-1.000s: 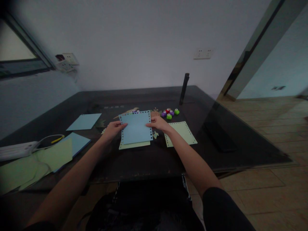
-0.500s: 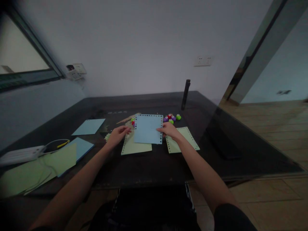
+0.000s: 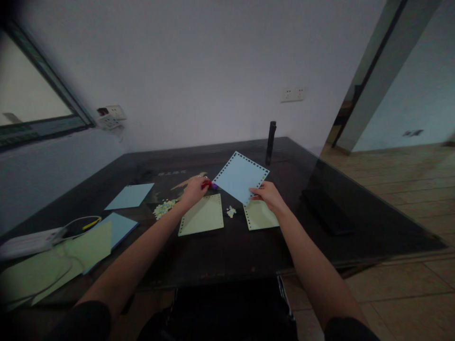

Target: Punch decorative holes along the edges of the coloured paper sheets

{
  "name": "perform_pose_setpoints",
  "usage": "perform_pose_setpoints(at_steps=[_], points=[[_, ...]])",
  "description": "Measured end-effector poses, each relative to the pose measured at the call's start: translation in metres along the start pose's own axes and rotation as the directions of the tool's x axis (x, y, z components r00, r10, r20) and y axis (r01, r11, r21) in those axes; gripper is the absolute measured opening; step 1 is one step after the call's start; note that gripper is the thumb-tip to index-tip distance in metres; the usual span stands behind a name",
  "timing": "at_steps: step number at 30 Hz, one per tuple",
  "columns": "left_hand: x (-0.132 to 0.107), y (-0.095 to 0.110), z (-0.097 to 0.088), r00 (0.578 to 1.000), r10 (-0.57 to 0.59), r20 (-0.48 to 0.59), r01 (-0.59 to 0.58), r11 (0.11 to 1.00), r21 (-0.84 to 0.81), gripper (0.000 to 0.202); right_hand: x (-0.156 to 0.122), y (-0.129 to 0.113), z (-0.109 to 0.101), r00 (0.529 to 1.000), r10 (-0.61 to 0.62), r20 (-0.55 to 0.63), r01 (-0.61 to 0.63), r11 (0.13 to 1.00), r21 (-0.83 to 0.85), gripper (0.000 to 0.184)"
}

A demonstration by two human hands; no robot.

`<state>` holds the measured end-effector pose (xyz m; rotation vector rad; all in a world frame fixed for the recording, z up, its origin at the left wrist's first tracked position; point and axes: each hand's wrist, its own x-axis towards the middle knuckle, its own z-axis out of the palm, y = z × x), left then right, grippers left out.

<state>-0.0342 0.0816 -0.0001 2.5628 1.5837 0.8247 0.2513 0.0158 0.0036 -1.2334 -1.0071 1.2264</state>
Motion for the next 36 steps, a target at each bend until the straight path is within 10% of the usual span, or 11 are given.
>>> perform_pose_setpoints(at_steps=[18, 26, 28, 31, 36], points=[[0.014, 0.016, 0.031, 0.998, -0.007, 0.065, -0.009, 0.97, 0.244, 0.022, -0.002, 0.003, 0.004, 0.998, -0.055, -0.037, 0.056, 0.998, 0.021, 0.028], [0.01, 0.03, 0.023, 0.999, -0.039, -0.001, 0.037, 0.966, -0.256, 0.026, -0.002, 0.005, 0.008, 0.997, -0.042, -0.057, 0.048, 0.994, 0.099, 0.026], [-0.001, 0.043, 0.02, 0.989, -0.142, -0.037, 0.099, 0.833, -0.544, 0.032, -0.004, 0.004, 0.011, 0.998, -0.038, -0.053, 0.043, 0.994, 0.104, 0.025], [-0.023, 0.066, 0.016, 0.941, -0.321, 0.103, 0.233, 0.4, -0.886, 0.04, -0.007, 0.003, 0.015, 0.997, -0.048, -0.057, 0.054, 0.993, 0.106, 0.023], [-0.047, 0.089, 0.011, 0.88, -0.372, 0.296, 0.284, -0.088, -0.955, 0.044, -0.011, 0.003, 0.022, 0.998, -0.06, -0.032, 0.064, 0.99, 0.126, 0.029]])
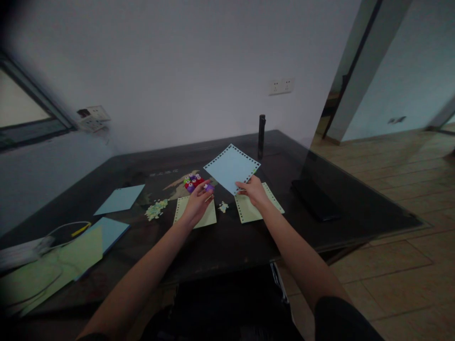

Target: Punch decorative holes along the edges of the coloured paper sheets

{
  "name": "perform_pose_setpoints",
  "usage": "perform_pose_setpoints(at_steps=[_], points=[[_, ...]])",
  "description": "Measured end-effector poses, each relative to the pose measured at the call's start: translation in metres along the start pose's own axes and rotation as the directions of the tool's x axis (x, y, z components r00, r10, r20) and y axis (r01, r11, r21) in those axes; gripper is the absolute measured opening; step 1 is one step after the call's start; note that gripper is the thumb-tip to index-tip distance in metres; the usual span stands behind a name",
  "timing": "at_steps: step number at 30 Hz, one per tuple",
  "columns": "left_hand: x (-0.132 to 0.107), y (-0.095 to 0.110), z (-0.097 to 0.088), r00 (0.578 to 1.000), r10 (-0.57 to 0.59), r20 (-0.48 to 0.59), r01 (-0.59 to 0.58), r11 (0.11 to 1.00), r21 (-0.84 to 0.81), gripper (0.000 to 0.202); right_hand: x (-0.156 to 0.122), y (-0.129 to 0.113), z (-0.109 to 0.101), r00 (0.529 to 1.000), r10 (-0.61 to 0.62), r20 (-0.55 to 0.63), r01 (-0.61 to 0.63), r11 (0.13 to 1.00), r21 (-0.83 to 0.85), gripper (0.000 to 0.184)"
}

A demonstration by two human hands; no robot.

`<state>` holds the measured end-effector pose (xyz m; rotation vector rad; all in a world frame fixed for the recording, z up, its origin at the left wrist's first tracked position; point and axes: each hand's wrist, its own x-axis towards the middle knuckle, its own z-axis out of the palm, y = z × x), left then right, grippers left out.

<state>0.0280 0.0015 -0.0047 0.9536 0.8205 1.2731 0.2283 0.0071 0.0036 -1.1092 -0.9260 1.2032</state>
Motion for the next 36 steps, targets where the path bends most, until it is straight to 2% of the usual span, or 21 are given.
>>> perform_pose_setpoints(at_steps=[4, 6, 11, 16, 20, 26, 32, 36], points=[[-0.007, 0.002, 0.001, 0.982, -0.181, 0.046, 0.185, 0.975, -0.121, 0.038, -0.005, 0.003, 0.008, 1.0, 0.002, -0.001, -0.002, 1.0, 0.018, 0.03], [-0.008, 0.003, 0.001, 0.973, -0.218, 0.068, 0.226, 0.964, -0.141, 0.029, -0.007, 0.005, 0.012, 1.0, 0.006, -0.001, -0.006, 1.0, 0.005, 0.027], [-0.01, 0.004, 0.002, 0.979, -0.173, 0.108, 0.188, 0.971, -0.149, 0.017, -0.008, 0.009, 0.017, 1.0, 0.006, -0.008, -0.006, 1.0, -0.014, 0.025], [-0.014, 0.005, 0.006, 0.964, -0.227, 0.139, 0.245, 0.962, -0.125, 0.009, -0.008, 0.009, 0.017, 1.0, -0.012, 0.001, 0.012, 1.0, 0.002, 0.024], [-0.017, 0.006, 0.009, 0.954, -0.267, 0.136, 0.285, 0.949, -0.137, 0.014, -0.009, 0.009, 0.017, 1.0, -0.018, 0.022, 0.018, 1.0, 0.025, 0.027], [-0.019, 0.004, 0.01, 0.955, -0.249, 0.16, 0.27, 0.955, -0.127, 0.025, -0.009, 0.011, 0.017, 0.998, -0.049, 0.03, 0.048, 0.998, 0.039, 0.036], [-0.02, 0.004, 0.01, 0.96, -0.232, 0.154, 0.246, 0.966, -0.078, 0.023, -0.011, 0.011, 0.019, 0.996, -0.092, -0.003, 0.092, 0.995, 0.039, 0.038], [-0.022, 0.003, 0.011, 0.964, -0.192, 0.185, 0.203, 0.978, -0.041, 0.038, -0.012, 0.01, 0.021, 0.988, -0.15, -0.027, 0.15, 0.989, 0.014, 0.039]])
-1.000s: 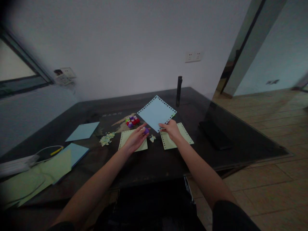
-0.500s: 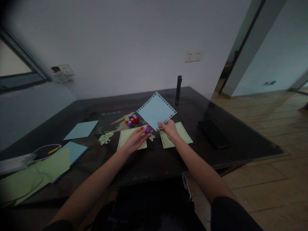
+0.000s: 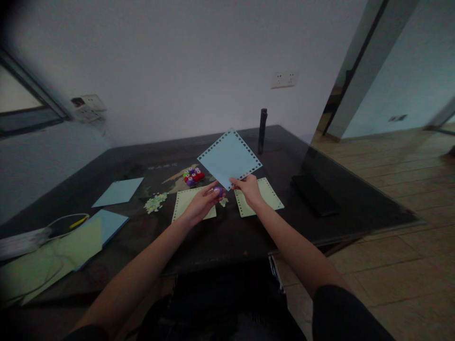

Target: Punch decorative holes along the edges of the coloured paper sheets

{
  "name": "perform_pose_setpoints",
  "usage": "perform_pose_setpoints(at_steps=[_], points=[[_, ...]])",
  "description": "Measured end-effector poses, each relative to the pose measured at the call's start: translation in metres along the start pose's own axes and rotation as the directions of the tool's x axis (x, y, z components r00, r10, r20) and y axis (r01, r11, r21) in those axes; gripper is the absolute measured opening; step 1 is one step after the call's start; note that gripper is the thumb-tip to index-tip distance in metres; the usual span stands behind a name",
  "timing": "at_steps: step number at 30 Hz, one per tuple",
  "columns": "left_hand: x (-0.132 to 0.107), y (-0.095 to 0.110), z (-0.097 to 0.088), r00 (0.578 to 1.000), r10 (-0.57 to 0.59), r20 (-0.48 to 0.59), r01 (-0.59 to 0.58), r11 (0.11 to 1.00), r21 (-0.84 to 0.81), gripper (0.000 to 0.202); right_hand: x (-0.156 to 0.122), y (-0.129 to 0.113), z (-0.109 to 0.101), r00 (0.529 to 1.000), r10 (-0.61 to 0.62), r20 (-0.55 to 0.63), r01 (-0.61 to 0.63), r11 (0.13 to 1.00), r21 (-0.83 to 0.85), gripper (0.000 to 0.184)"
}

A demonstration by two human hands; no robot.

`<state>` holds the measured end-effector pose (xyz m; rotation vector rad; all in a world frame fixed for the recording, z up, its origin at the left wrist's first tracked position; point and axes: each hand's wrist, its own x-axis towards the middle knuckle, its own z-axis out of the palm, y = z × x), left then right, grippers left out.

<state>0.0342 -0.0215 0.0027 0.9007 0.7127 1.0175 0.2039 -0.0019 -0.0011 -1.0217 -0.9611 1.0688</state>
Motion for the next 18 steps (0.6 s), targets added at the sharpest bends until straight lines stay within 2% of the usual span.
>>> perform_pose_setpoints(at_steps=[8, 18], points=[[-0.0039, 0.0004, 0.0055, 0.999, 0.027, 0.033, -0.029, 0.998, 0.053, 0.036, -0.002, -0.004, 0.0045, 0.994, -0.103, 0.02, 0.105, 0.991, -0.087, 0.032], [-0.0057, 0.0027, 0.0072, 0.999, 0.034, 0.035, -0.036, 0.997, 0.067, 0.036, -0.0006, -0.0041, 0.0026, 0.992, -0.126, -0.005, 0.124, 0.984, -0.13, 0.032]])
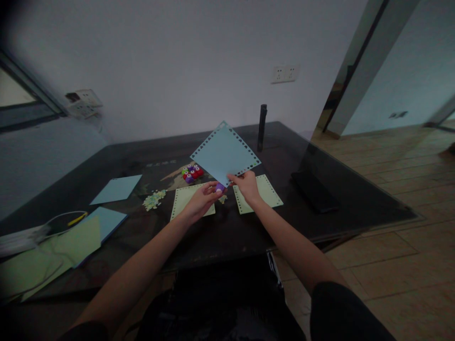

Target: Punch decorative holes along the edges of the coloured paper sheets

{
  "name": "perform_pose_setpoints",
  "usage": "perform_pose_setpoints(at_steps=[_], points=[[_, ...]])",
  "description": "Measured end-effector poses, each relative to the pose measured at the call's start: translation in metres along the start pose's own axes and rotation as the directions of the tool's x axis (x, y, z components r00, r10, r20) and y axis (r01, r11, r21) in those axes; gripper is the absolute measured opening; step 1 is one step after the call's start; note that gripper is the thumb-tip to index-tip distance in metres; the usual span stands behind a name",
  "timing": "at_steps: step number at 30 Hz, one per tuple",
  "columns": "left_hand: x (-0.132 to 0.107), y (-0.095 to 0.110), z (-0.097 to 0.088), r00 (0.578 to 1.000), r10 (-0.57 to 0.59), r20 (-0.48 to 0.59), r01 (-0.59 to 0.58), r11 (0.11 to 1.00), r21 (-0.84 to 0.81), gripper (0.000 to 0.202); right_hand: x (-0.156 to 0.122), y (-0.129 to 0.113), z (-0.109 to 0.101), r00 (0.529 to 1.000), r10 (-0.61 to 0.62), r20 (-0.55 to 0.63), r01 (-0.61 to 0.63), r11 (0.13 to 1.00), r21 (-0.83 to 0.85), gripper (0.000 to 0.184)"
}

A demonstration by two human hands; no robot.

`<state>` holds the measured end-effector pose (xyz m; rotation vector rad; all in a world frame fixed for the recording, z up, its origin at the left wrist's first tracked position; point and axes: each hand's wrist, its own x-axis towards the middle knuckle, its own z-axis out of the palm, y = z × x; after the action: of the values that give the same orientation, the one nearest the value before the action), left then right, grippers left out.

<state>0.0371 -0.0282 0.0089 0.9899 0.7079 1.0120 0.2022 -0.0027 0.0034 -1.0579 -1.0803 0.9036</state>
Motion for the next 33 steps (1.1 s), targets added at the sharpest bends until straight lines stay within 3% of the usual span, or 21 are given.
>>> perform_pose_setpoints(at_steps=[23, 33], points=[[0.004, -0.0072, -0.0021, 0.998, 0.035, -0.06, -0.034, 0.999, 0.006, 0.035, -0.0054, -0.0071, 0.0038, 0.999, -0.039, 0.02, 0.041, 0.996, -0.081, 0.037], [0.0054, -0.0074, -0.0015, 0.995, 0.048, -0.082, -0.046, 0.999, 0.02, 0.033, -0.0067, -0.0025, 0.0038, 0.996, -0.021, 0.091, 0.03, 0.995, -0.099, 0.035]])
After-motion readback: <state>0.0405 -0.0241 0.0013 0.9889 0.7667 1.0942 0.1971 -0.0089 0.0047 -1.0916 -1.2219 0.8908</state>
